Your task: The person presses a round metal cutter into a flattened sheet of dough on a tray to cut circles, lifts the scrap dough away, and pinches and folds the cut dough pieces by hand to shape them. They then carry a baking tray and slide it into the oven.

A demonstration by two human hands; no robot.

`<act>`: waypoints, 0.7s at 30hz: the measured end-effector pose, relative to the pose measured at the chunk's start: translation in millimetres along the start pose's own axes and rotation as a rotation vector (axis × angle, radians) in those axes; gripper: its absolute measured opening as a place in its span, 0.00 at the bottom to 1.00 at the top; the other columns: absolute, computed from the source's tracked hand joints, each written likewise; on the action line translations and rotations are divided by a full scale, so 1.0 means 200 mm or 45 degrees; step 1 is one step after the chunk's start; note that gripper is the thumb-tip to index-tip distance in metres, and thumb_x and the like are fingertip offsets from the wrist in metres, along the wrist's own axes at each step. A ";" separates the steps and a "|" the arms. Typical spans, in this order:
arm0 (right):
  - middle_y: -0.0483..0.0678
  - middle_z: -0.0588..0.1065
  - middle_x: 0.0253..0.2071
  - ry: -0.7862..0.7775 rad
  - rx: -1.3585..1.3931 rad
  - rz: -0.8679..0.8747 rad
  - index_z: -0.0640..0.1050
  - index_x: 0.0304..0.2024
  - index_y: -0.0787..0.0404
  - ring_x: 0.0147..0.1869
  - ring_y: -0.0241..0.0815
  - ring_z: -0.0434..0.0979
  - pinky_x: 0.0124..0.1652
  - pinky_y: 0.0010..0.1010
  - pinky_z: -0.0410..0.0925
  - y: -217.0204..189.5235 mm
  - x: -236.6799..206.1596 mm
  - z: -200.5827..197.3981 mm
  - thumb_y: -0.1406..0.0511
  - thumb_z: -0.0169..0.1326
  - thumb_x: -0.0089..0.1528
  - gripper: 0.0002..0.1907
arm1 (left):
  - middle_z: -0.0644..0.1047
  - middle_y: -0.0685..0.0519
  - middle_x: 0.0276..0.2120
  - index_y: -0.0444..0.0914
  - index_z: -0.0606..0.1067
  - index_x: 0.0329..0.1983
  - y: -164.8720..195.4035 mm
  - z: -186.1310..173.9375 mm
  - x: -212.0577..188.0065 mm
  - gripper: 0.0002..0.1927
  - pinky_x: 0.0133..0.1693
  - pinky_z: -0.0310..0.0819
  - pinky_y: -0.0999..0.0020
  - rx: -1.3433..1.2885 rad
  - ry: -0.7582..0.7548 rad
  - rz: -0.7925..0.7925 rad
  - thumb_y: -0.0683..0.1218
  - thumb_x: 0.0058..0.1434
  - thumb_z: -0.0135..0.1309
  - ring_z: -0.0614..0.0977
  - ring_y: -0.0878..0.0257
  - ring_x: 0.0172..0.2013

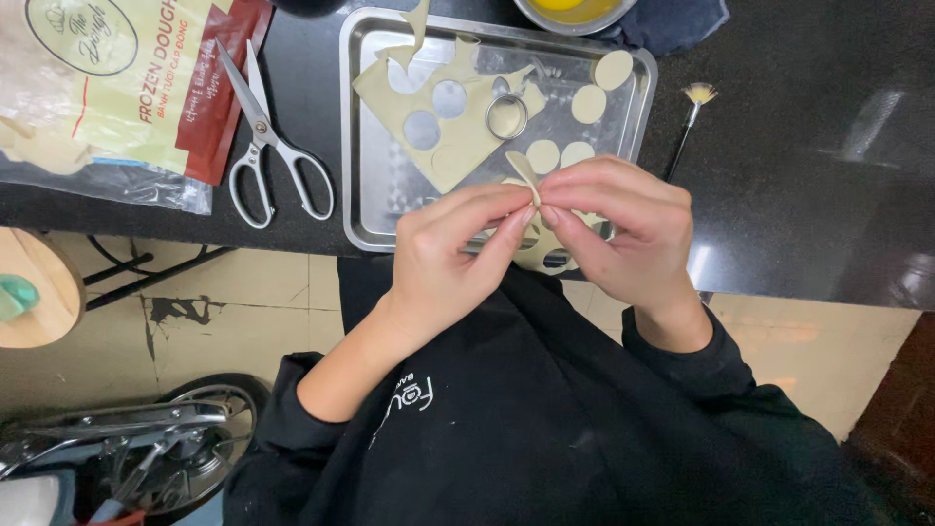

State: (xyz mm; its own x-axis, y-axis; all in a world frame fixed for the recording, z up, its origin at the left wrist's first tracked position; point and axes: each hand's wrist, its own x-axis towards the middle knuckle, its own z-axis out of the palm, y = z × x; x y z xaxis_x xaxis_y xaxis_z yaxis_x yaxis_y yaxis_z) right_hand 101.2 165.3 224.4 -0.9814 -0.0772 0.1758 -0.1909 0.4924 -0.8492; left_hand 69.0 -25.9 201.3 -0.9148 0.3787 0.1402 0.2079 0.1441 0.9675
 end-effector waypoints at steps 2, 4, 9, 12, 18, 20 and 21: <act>0.53 0.80 0.42 -0.024 0.036 0.008 0.81 0.42 0.68 0.47 0.44 0.82 0.44 0.26 0.73 0.00 0.00 -0.02 0.77 0.63 0.61 0.07 | 0.82 0.48 0.43 0.33 0.79 0.46 0.02 -0.02 0.00 0.07 0.42 0.82 0.71 0.044 -0.015 0.065 0.37 0.65 0.61 0.87 0.59 0.41; 0.53 0.80 0.42 -0.036 0.082 0.005 0.81 0.41 0.69 0.47 0.44 0.82 0.44 0.26 0.73 0.00 0.00 -0.02 0.77 0.63 0.61 0.07 | 0.82 0.48 0.43 0.34 0.79 0.47 0.04 -0.04 0.00 0.07 0.42 0.81 0.70 0.054 -0.040 0.091 0.37 0.66 0.61 0.87 0.58 0.40; 0.55 0.79 0.42 -0.024 0.182 0.058 0.80 0.42 0.70 0.45 0.42 0.82 0.45 0.25 0.74 0.00 -0.01 -0.03 0.78 0.63 0.61 0.08 | 0.82 0.49 0.44 0.34 0.79 0.48 0.08 -0.06 0.01 0.08 0.40 0.81 0.71 0.095 -0.078 0.113 0.37 0.66 0.61 0.86 0.59 0.39; 0.55 0.80 0.43 -0.023 0.236 0.090 0.80 0.43 0.70 0.45 0.42 0.82 0.45 0.25 0.74 -0.01 -0.02 -0.04 0.78 0.63 0.61 0.08 | 0.82 0.50 0.43 0.34 0.79 0.45 0.10 -0.07 0.02 0.07 0.37 0.80 0.71 0.130 -0.054 0.117 0.38 0.65 0.62 0.86 0.60 0.37; 0.56 0.80 0.44 0.043 0.254 0.048 0.79 0.45 0.72 0.47 0.42 0.82 0.47 0.26 0.74 -0.02 -0.01 -0.02 0.77 0.62 0.62 0.09 | 0.81 0.50 0.45 0.35 0.78 0.47 0.14 -0.07 0.04 0.09 0.42 0.81 0.69 0.223 -0.034 0.220 0.37 0.64 0.62 0.86 0.59 0.41; 0.56 0.80 0.44 0.044 0.234 0.024 0.79 0.44 0.72 0.46 0.42 0.83 0.46 0.26 0.75 -0.02 -0.01 -0.02 0.78 0.61 0.63 0.07 | 0.81 0.50 0.44 0.34 0.77 0.48 0.15 -0.08 0.05 0.10 0.46 0.83 0.70 0.074 -0.026 0.111 0.39 0.65 0.62 0.86 0.61 0.43; 0.56 0.80 0.44 0.038 0.279 0.054 0.79 0.43 0.72 0.46 0.41 0.83 0.46 0.26 0.75 -0.02 -0.01 -0.02 0.78 0.60 0.64 0.06 | 0.80 0.50 0.43 0.33 0.76 0.49 0.15 -0.08 0.06 0.11 0.48 0.83 0.70 0.000 -0.021 0.057 0.39 0.65 0.62 0.86 0.61 0.44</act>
State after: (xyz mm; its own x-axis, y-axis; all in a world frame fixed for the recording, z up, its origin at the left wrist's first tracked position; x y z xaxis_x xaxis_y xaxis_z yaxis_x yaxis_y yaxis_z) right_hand 103.1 166.5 229.1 -0.9882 -0.0330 0.1496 -0.1526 0.2945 -0.9434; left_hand 59.1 -31.9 235.8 -0.8989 0.3997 0.1797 0.2483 0.1266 0.9604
